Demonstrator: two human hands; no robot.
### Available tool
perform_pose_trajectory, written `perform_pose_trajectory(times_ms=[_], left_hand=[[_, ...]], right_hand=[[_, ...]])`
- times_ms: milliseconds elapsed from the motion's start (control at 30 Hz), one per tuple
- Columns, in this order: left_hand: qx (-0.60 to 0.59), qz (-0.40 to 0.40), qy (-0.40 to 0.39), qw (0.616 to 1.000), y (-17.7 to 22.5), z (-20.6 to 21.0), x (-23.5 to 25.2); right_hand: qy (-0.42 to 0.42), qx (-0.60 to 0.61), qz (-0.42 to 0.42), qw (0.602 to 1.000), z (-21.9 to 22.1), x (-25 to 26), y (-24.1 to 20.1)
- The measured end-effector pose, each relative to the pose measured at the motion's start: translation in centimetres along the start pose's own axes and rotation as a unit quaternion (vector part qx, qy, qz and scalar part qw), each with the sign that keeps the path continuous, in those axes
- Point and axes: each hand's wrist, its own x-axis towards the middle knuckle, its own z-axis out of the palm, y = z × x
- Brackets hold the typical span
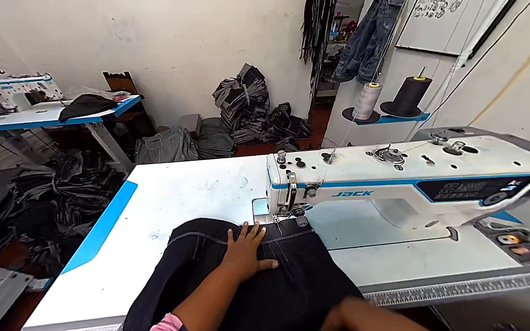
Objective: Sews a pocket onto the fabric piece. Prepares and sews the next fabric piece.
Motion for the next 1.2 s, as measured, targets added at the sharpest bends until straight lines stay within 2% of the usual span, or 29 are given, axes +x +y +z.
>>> perform_pose_trajectory(times_ms=[67, 100, 167, 233, 300, 333, 367, 433, 500, 567, 633, 667, 700, 767, 800, 867, 967, 1033, 1067, 1133, 1167, 1200], left_hand=[[0.007, 0.001, -0.006, 1.0, 0.5, 0.4, 0.3], [0.008, 0.009, -0.011, 1.0, 0.9, 0.4, 0.4], [-0.003, 0.016, 0.014, 1.0, 1.1, 0.1, -0.2], [0.014, -0.05, 0.099, 0.994, -0.2, -0.1, -2.4], [0.037, -0.124, 0.226, 0.966, -4.0, 1.1, -4.0], [0.041, -0.147, 0.268, 0.951, -6.8, 1.7, -4.1], [0.032, -0.164, 0.278, 0.946, -9.7, 2.2, -4.0], [0.001, -0.163, 0.245, 0.956, -14.5, 1.8, -3.5], [-0.002, -0.172, 0.172, 0.97, -16.7, -0.5, -2.1], [0.018, -0.216, 0.098, 0.971, -15.8, -2.9, -0.6], [0.05, -0.263, 0.047, 0.962, -12.4, -5.2, 0.5], [0.052, -0.253, 0.061, 0.964, -9.9, -5.6, 0.7], [0.037, -0.21, 0.105, 0.971, -7.3, -5.1, 0.8], [0.017, -0.08, 0.157, 0.984, -3.7, -2.5, 1.2], [0.02, -0.029, 0.141, 0.989, -3.4, -1.1, 1.5], [0.033, 0.009, 0.104, 0.994, -4.1, 0.5, 1.9], [0.08, 0.001, 0.04, 0.996, -4.1, -0.4, 1.6], [0.104, -0.018, 0.001, 0.994, -2.1, -1.8, 0.7], [0.097, 0.002, 0.019, 0.995, -0.8, -2.1, 0.0], [0.073, 0.15, 0.152, 0.974, 0.7, 0.6, -0.8], [0.077, 0.235, 0.211, 0.946, 0.7, 2.9, -0.5], [0.085, 0.294, 0.233, 0.923, 0.7, 5.0, -0.1]], right_hand=[[0.147, 0.028, 0.009, 0.989, -2.2, 3.8, 0.5], [0.17, 0.015, 0.045, 0.984, -2.8, 6.1, 0.8], [0.121, -0.068, 0.136, 0.981, -2.7, 9.9, 1.8], [0.129, -0.139, 0.177, 0.966, -1.0, 11.3, 3.0], [0.163, -0.158, 0.175, 0.958, -0.2, 11.2, 3.9], [0.166, -0.155, 0.169, 0.959, -0.4, 11.3, 4.0], [0.164, -0.149, 0.161, 0.962, -0.4, 11.6, 3.8], [0.164, -0.132, 0.147, 0.966, 0.0, 12.6, 3.0], [0.167, -0.129, 0.158, 0.965, -0.1, 13.9, 2.2], [0.162, -0.128, 0.184, 0.961, -1.0, 14.4, 2.0], [0.157, -0.129, 0.204, 0.958, -1.8, 14.5, 2.5], [0.156, -0.13, 0.208, 0.957, -2.1, 14.4, 2.7], [0.154, -0.131, 0.208, 0.957, -2.4, 14.2, 2.9], [0.143, -0.128, 0.194, 0.962, -2.8, 13.7, 3.2], [0.136, -0.129, 0.182, 0.965, -2.9, 13.5, 3.5], [0.128, -0.127, 0.163, 0.97, -3.5, 12.6, 5.1], [0.185, -0.122, 0.198, 0.955, -4.0, 9.9, 9.1], [0.239, -0.124, 0.253, 0.93, -4.3, 6.4, 12.0], [0.278, -0.122, 0.276, 0.912, -4.2, 4.2, 13.5], [0.409, -0.118, 0.284, 0.859, -2.3, -0.5, 16.6], [0.487, -0.129, 0.276, 0.818, -0.9, -2.7, 18.2], [0.554, -0.143, 0.274, 0.773, 0.5, -5.0, 19.7]])
